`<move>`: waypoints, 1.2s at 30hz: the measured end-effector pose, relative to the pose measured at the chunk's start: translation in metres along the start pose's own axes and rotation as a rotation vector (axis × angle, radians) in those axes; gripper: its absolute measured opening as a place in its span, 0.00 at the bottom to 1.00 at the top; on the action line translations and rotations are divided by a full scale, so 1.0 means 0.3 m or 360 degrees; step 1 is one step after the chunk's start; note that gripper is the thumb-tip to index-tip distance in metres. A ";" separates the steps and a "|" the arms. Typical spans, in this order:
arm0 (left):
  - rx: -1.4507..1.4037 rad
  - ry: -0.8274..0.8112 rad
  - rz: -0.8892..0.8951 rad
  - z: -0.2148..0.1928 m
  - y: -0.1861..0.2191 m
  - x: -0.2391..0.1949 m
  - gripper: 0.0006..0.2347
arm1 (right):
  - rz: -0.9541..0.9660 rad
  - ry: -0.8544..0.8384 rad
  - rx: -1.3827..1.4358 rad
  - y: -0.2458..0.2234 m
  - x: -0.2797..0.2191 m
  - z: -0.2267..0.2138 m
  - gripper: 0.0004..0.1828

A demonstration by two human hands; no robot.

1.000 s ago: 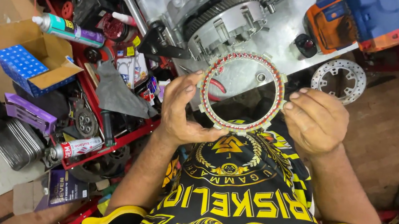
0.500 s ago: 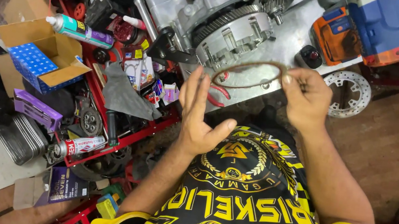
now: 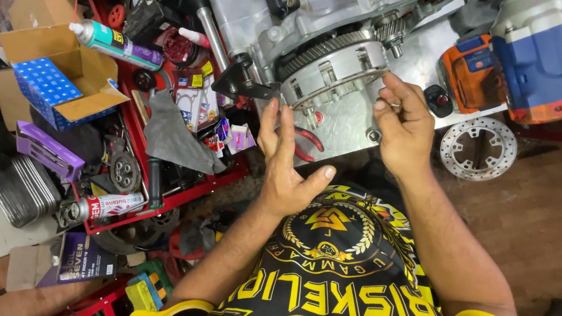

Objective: Oiling and installing clutch plates into a motorcycle engine clutch basket

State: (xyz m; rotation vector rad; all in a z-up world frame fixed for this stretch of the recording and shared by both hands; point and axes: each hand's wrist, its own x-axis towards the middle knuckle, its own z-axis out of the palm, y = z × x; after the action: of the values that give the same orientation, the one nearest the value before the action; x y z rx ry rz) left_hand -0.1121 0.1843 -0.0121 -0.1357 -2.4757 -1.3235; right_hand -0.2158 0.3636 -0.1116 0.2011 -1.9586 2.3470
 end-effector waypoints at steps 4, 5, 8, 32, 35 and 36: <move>-0.0047 -0.0009 -0.0042 0.016 -0.014 -0.004 0.46 | 0.0000 0.0002 -0.0071 -0.029 0.013 -0.002 0.22; -0.0037 -0.0014 -0.0047 0.017 -0.017 -0.005 0.46 | -0.0009 -0.0018 -0.0122 -0.039 0.015 -0.004 0.23; -0.0026 -0.0011 -0.0070 0.023 -0.024 -0.013 0.47 | -0.0020 -0.0050 -0.0148 -0.066 0.017 -0.006 0.24; -0.0161 0.0101 -0.0130 0.031 -0.065 0.014 0.45 | 0.0184 -0.0193 0.0628 0.127 0.040 -0.013 0.33; -0.0026 0.0155 -0.0077 0.065 -0.094 0.008 0.44 | 0.0366 -0.0149 0.0701 0.171 0.018 -0.064 0.34; 0.0060 0.0198 -0.0065 0.062 -0.104 -0.007 0.44 | 0.0533 -0.0104 0.0767 0.197 0.011 -0.062 0.34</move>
State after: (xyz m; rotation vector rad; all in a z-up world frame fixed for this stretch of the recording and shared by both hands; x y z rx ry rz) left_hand -0.1219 0.1821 -0.0472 0.0063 -2.4088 -1.2603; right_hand -0.2286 0.3713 -0.1719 -0.0300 -1.5103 3.0380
